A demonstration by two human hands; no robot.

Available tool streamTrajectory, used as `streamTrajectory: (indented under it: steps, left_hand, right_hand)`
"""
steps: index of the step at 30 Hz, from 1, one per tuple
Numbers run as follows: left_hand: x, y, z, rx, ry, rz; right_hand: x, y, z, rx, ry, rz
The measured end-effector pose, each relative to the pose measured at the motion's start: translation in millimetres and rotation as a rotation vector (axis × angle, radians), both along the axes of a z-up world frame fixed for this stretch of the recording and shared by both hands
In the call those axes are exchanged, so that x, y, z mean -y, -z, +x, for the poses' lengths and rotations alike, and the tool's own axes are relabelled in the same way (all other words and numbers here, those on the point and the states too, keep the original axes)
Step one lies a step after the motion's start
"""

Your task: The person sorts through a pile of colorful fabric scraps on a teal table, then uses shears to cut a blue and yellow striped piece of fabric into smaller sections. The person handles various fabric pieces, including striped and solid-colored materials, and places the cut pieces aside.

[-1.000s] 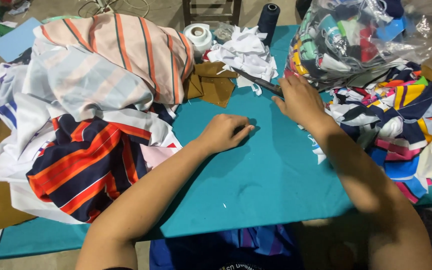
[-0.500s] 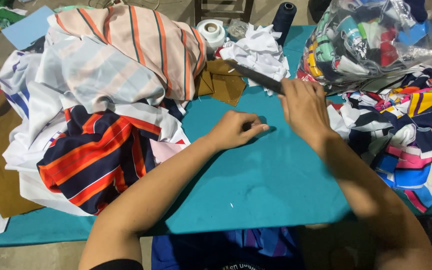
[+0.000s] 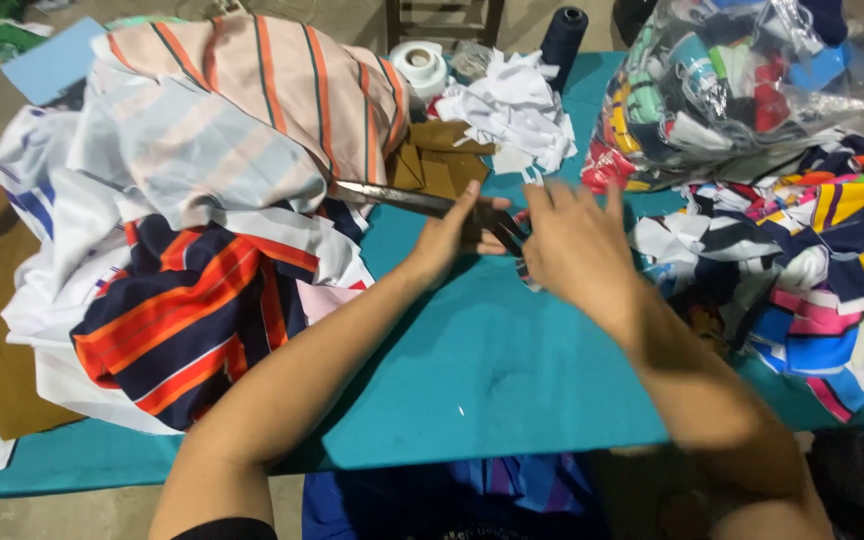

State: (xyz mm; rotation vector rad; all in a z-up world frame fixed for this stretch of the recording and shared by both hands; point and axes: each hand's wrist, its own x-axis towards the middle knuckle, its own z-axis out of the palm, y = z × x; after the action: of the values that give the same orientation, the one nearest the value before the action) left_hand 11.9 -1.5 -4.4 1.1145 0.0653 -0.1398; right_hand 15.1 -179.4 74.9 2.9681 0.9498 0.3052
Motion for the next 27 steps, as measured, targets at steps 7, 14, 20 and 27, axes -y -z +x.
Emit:
streamTrajectory:
  steps: [7, 14, 20, 27]
  left_hand:
    - [-2, -10, -4, 0.001, -0.059, 0.017]
    - [-8, -6, 0, 0.013, -0.059, -0.002]
    - [-13, 12, 8, 0.122, -0.063, 0.203]
    - [-12, -15, -5, 0.373, 0.118, 0.525]
  right_hand:
    - [15, -15, 8, -0.221, -0.186, 0.210]
    - [-5, -33, -19, -0.638, -0.124, 0.226]
    - [-1, -8, -16, -0.604, -0.184, 0.353]
    - [24, 55, 17, -0.315, -0.201, 0.783]
